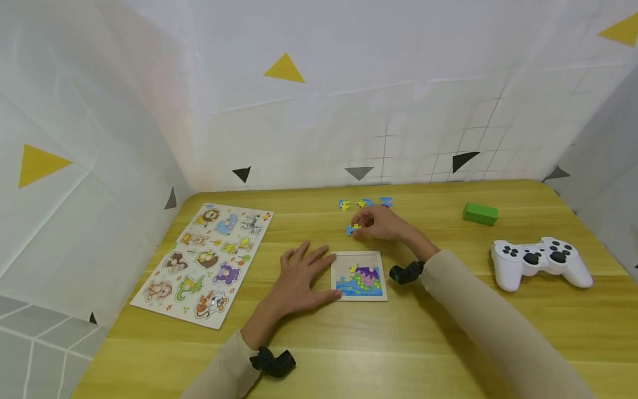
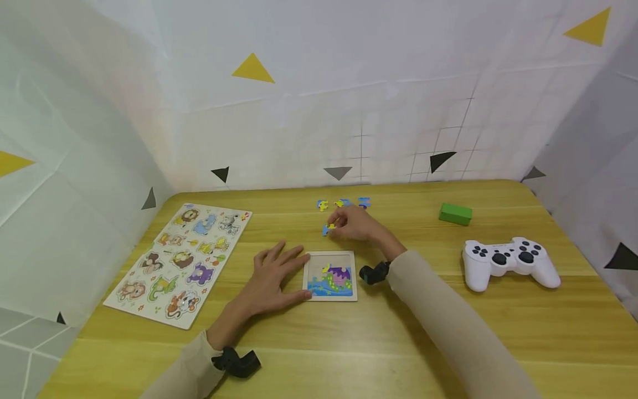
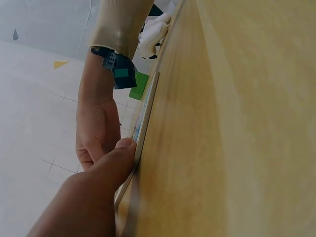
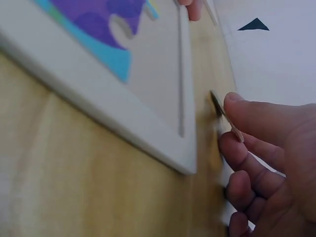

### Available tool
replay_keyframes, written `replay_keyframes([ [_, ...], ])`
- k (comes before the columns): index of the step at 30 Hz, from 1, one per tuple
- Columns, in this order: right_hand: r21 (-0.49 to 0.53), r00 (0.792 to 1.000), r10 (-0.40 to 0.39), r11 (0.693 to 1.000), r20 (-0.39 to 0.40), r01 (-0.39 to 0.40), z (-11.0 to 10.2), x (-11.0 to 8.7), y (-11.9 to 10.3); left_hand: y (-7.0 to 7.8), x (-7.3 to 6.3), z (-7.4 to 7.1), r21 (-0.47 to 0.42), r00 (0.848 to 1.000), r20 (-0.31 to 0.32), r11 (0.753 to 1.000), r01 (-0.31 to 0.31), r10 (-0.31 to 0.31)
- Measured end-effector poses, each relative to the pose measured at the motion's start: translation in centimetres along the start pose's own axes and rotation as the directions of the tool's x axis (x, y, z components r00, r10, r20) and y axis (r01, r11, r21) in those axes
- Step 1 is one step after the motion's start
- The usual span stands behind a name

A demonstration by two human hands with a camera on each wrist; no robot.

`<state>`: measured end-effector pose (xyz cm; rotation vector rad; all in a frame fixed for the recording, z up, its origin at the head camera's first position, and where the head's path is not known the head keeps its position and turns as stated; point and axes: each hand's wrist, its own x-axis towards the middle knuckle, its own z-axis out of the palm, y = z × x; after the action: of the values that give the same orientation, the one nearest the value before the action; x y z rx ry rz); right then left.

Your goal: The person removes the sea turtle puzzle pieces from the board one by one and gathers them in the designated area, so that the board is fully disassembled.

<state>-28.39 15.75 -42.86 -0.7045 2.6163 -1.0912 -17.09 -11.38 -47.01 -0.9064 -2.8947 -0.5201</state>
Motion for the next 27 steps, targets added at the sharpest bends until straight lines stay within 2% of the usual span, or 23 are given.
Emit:
replay_keyframes([
  [10, -0.032, 0.998, -0.037, 0.999, -0.047, 0.036, 0.5, 0.3, 0.7, -0.1, 0.1, -0.1, 0.000, 1.000, -0.001, 1.000, -0.001, 0.001],
  [20, -0.079, 0.997, 0.000, 0.997, -0.083, -0.007, 0.7, 1.0, 0.6, -0.1, 0.1, 0.0, 0.000, 1.000, -0.004, 1.000, -0.003, 0.003],
  [27, -0.107, 0.994, -0.020, 0.994, -0.111, 0.008, 0.8, 1.7, 0.2, -0.1, 0.1, -0.2, -0.004, 1.000, -0.010, 1.000, -0.004, 0.004],
])
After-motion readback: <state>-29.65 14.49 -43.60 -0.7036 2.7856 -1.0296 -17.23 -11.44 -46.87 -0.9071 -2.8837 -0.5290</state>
